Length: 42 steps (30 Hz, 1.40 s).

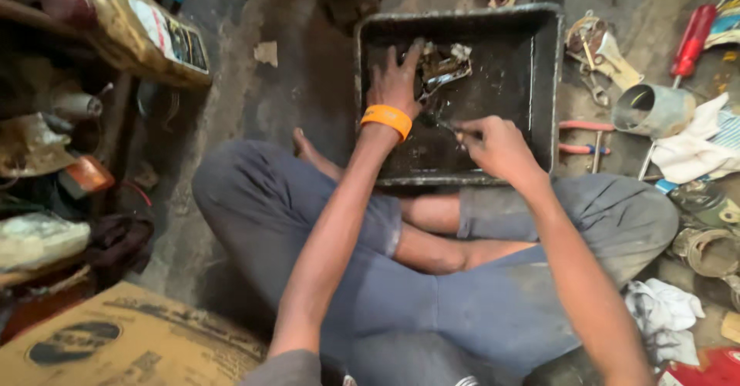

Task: The person sits on the floor and scrubs a mechanical part in a black tray using a brush. They rotate the part to clean different sides and then pour liquid from a bottle onto it.

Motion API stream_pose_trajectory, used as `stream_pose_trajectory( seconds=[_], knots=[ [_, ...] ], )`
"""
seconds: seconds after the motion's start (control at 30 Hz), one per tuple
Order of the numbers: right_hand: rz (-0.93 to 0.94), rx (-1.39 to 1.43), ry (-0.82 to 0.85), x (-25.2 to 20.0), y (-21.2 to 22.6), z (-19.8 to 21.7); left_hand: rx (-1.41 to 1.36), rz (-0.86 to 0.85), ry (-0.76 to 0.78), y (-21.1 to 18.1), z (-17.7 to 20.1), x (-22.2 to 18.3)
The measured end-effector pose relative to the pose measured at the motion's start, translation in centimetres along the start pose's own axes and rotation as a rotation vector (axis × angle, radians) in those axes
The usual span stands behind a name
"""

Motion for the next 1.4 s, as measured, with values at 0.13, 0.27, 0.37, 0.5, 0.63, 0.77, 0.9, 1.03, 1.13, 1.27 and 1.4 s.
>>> stream_pose_trajectory(
  seconds=[0.13, 0.27, 0.37, 0.5, 0.63, 0.77, 0.9, 1.03, 1.13, 1.27, 1.4],
  knots=[
    [-0.014, 0.007, -0.130, 1.0, -0.1, 1.3, -0.001, 0.034, 0.020, -0.1, 0.3, -0.1],
    [-0.092, 0.024, -0.175, 1.8, 0.3, 2.7, 0.033, -0.002, -0.053, -1.2, -0.7, -0.8],
    [-0.038, 0.012, -0.235, 2.0, 2.8, 2.4, 0.090, -0.057, -0.149, -1.0, -0.3, -0.8],
    [-0.114, -0.040, -0.121, 1.2, 4.4, 2.1, 0.075, -0.048, -0.103, -1.5, -0.8, -0.8],
    [-0.037, -0.082, -0.230, 0.4, 2.7, 2.0, 0.105, -0.096, -0.147, -1.4, -0.7, -2.4],
    [0.051, -0.250, -0.198, 0.9, 1.4, 3.8, 0.203, -0.146, -0.061, -2.4, 1.1, 0.0],
    [-0.004, -0.296, -0.206, -0.4, 1.3, 2.9, 0.189, -0.216, 0.065, -1.0, 2.6, 1.0],
    [0.021, -0.260, -0.221, 0.3, 0.5, 1.5, 0.348, -0.269, 0.114, -1.5, 3.4, 2.6],
    [-0.167, 0.080, -0.048, 0.9, -1.9, -0.5, 0.379, -0.278, 0.115, -2.5, 2.9, 2.5],
    [-0.071, 0.334, 0.118, 1.9, -3.0, -0.4, 0.420, -0.308, 0.057, -3.6, 2.9, 2.5],
    [0.280, -0.781, -0.196, 1.7, -0.8, 1.6, 0.410, -0.354, 0.075, -3.2, 3.2, 2.9]
  ],
)
Point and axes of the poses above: each hand's wrist, its own x-axis towards the middle knuckle, its own z-axis out of the back of the hand, y = z × x, the point moved 2 cm from there along x, towards the middle knuckle, and after that the axes turned 4 degrees about -z, right-handed, at the moved point
